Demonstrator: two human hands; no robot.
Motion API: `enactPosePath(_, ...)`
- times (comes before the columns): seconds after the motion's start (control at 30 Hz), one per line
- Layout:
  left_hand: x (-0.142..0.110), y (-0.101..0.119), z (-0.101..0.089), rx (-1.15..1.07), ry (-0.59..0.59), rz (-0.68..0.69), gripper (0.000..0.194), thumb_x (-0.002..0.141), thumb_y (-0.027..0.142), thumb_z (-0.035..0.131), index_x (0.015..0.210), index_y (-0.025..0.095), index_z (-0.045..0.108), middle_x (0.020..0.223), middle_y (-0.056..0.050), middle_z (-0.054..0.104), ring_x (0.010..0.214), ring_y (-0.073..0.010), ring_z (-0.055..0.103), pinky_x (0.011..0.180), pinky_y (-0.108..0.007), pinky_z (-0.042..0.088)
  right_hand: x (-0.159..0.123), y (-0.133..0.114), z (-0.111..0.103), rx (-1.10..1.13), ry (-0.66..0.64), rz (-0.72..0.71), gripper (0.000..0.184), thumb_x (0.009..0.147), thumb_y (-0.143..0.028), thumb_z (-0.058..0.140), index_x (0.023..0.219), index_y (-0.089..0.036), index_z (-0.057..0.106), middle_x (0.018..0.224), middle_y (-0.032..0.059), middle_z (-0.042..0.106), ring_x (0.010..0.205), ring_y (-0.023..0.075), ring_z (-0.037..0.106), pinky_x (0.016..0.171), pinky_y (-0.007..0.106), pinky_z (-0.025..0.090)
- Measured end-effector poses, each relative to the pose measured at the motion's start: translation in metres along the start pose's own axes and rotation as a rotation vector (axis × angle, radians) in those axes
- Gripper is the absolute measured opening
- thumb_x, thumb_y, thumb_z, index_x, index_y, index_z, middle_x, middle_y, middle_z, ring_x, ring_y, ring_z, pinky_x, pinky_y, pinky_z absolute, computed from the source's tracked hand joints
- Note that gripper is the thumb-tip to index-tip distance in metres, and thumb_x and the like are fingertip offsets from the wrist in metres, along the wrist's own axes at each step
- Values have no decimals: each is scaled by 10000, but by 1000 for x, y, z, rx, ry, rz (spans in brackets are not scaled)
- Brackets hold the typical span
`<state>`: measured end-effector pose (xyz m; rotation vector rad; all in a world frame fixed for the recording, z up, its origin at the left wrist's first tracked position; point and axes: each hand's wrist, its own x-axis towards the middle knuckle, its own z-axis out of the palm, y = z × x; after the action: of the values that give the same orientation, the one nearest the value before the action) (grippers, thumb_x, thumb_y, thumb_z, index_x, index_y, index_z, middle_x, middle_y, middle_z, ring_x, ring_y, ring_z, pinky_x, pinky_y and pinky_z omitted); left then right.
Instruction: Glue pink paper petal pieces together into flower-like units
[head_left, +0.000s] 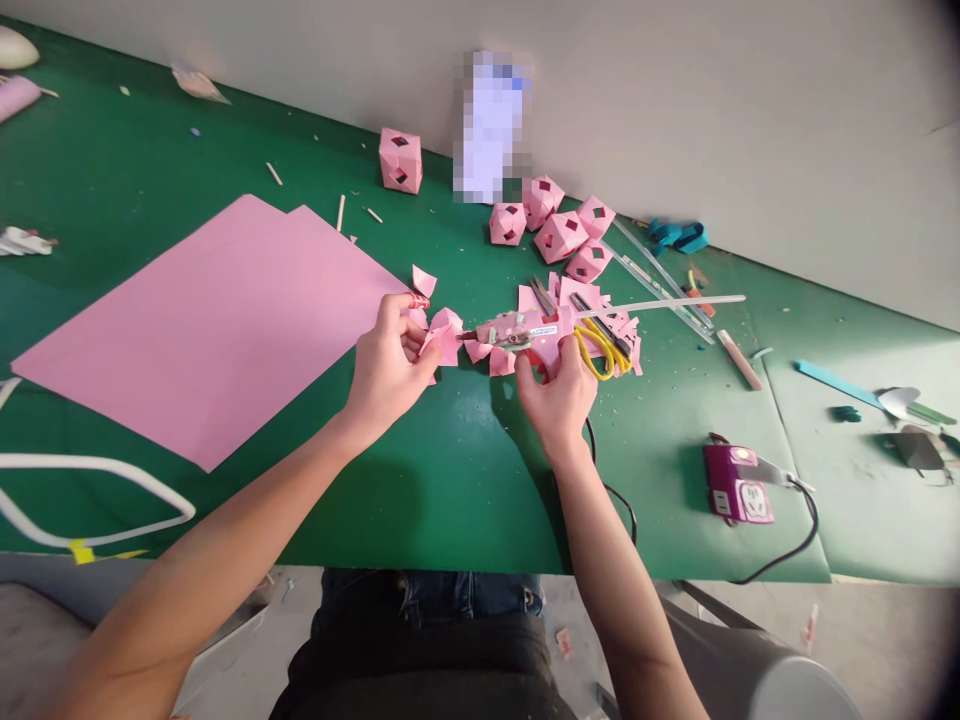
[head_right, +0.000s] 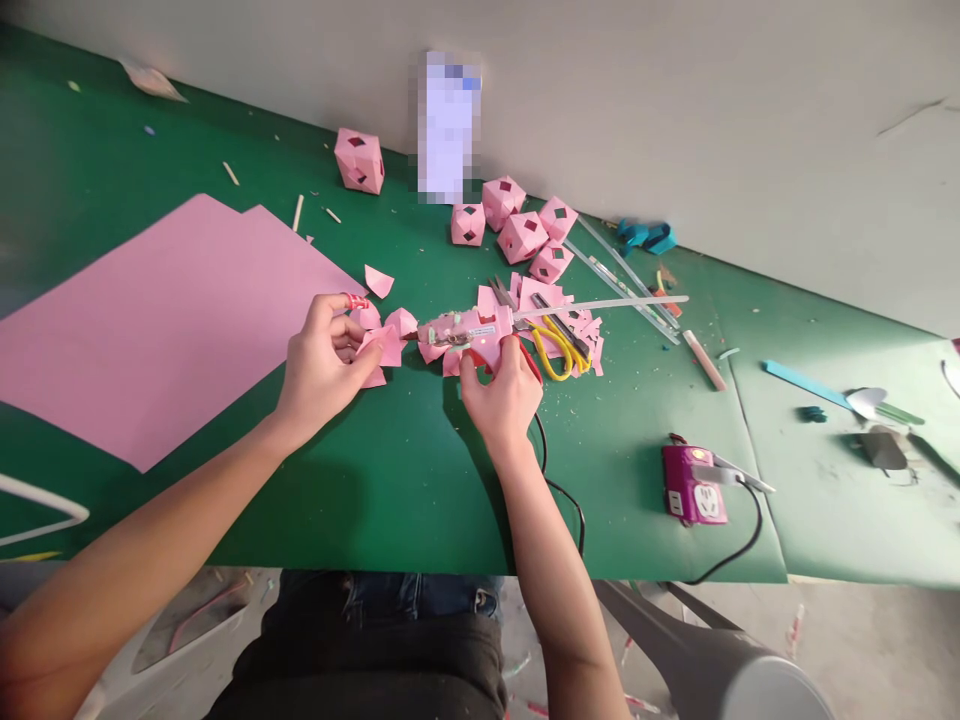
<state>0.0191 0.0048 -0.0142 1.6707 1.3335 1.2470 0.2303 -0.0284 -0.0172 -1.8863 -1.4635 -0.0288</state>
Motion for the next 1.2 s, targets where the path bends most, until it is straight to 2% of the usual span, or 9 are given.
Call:
enactPosePath(0.43, 4, -1, -4, 23, 52, 19, 363, 826, 193, 703, 1130, 251, 515, 737, 60, 669, 592, -118, 665, 587, -220, 563, 0, 3, -3, -78, -57, -52, 281, 829, -452, 603, 786, -280, 385, 605, -48, 518, 558, 169, 506, 561, 295, 345)
enactPosePath(0.53, 4, -1, -3, 27, 62, 9, 353, 830, 215, 704, 1128, 254, 518, 737, 58, 668, 596, -123, 670, 581, -223, 563, 3, 8, -2, -57, -54, -44, 280, 835, -429, 621, 774, -278, 393, 649, -39, 545, 587, 170, 517, 584, 303, 375)
enactPosePath(0.67, 3, 1, -2, 22, 59, 10, 334, 841, 238, 705, 1121, 258, 525, 728, 62, 648, 587, -120, 668, 558, -216, 552, 11, 21, 8, -29, 24, -15, 254, 855, -459, 648, 841, -268, 479, 762, 3, 622, 739, 216, 591, 724, 355, 489)
enactPosePath(0.77, 1, 2, -1, 11, 48, 10, 321, 844, 235, 697, 1117, 261, 530, 727, 60, 644, 574, -119, 664, 525, -211, 534, 18, 35, 19, -20, 93, 11, 287, 876, -500, 658, 951, -246, 548, 867, 55, 678, 836, 256, 627, 826, 424, 529)
enactPosePath(0.97, 0, 3, 0, -41, -24, 26, 341, 831, 221, 662, 1143, 248, 526, 732, 67, 650, 586, -118, 668, 570, -227, 554, 29, 55, 32, -104, 98, 42, 318, 887, -493, 701, 1003, -214, 601, 1092, 161, 680, 1095, 344, 604, 1034, 575, 479)
enactPosePath(1.07, 0, 5, 0, -56, -74, 33, 334, 832, 234, 667, 1134, 243, 526, 728, 65, 651, 606, -124, 660, 600, -244, 562, 35, 56, 27, -36, 79, 115, 318, 899, -483, 712, 1024, -216, 592, 1106, 147, 653, 1102, 321, 599, 1037, 549, 483)
enactPosePath(1.2, -1, 6, 0, -81, -117, 6, 324, 850, 265, 687, 1129, 248, 523, 755, 50, 663, 631, -137, 669, 600, -257, 568, 36, 45, 15, 112, 100, 151, 225, 915, -392, 679, 1030, -210, 614, 1066, 113, 648, 996, 254, 608, 956, 463, 517)
